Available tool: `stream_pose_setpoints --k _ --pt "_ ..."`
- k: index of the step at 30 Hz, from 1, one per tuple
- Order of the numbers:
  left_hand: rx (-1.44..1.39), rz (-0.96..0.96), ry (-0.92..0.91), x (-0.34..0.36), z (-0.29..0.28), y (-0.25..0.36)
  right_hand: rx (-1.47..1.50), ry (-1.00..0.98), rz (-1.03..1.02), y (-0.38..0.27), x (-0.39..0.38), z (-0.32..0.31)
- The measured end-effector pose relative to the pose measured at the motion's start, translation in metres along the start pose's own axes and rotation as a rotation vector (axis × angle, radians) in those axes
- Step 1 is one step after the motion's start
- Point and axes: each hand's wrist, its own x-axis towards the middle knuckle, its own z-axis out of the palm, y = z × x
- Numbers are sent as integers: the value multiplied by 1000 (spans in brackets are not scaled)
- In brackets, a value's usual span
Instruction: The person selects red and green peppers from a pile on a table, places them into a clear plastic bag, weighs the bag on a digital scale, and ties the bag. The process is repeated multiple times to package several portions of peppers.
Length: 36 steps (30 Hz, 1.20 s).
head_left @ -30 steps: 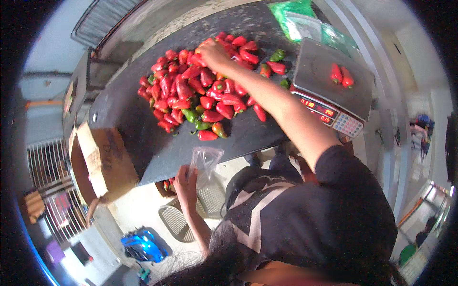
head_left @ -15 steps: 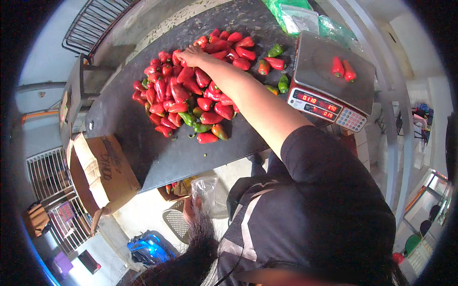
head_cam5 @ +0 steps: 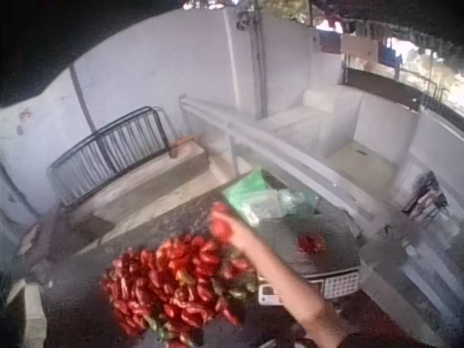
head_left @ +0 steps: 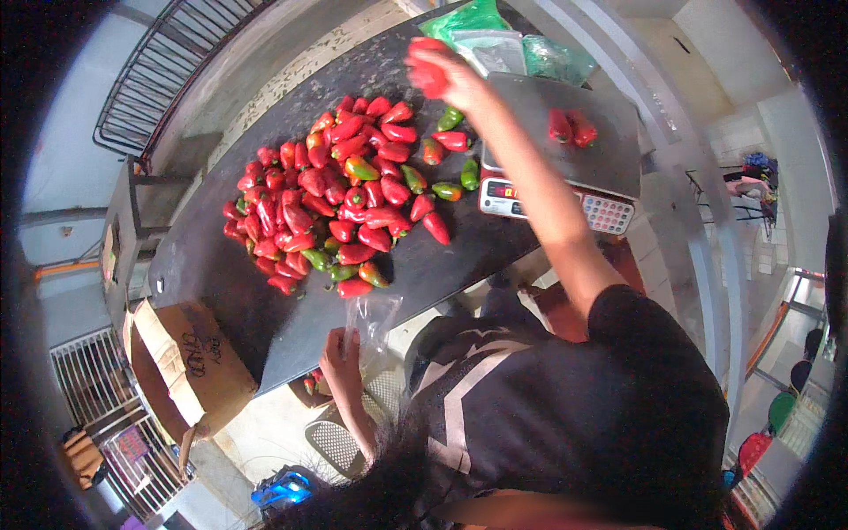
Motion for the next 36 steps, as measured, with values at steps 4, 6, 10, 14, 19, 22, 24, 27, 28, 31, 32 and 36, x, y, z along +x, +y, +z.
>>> stream_pose_setpoints --k 4,6,10,14,19,22,24,27,28,31,32,36 --pt "-79 -2 -66 24 14 20 -1212 407 -50 -114 -75 -72" --pt "-113 53 -86 35 21 32 -1496 535 58 -139 -105 -92" --pt "-90 130 -122 49 32 51 -2106 312 211 -134 -136 -105" --pt "-95 181 -127 54 35 59 -2111 274 200 -112 -134 -105" --pt "-118 88 -93 44 27 50 -1818 337 223 -103 -127 -112" --pt "-116 31 -89 35 22 39 -1680 413 166 -79 -127 -107" --pt "-111 33 -75 31 19 31 -1777 509 19 -69 -130 -104" --pt "-149 23 -40 29 19 22 -1959 592 -29 -65 -138 -98" --pt "-149 2 -34 29 19 20 -2037 620 -42 -66 -141 -96" --pt "-170 9 -38 30 19 19 -2259 591 5 -69 -145 -88" --pt "-163 5 -51 30 19 20 -2261 596 -9 -70 -144 -84" --pt "-184 46 -31 32 17 27 -2308 519 -19 -63 -139 -71"
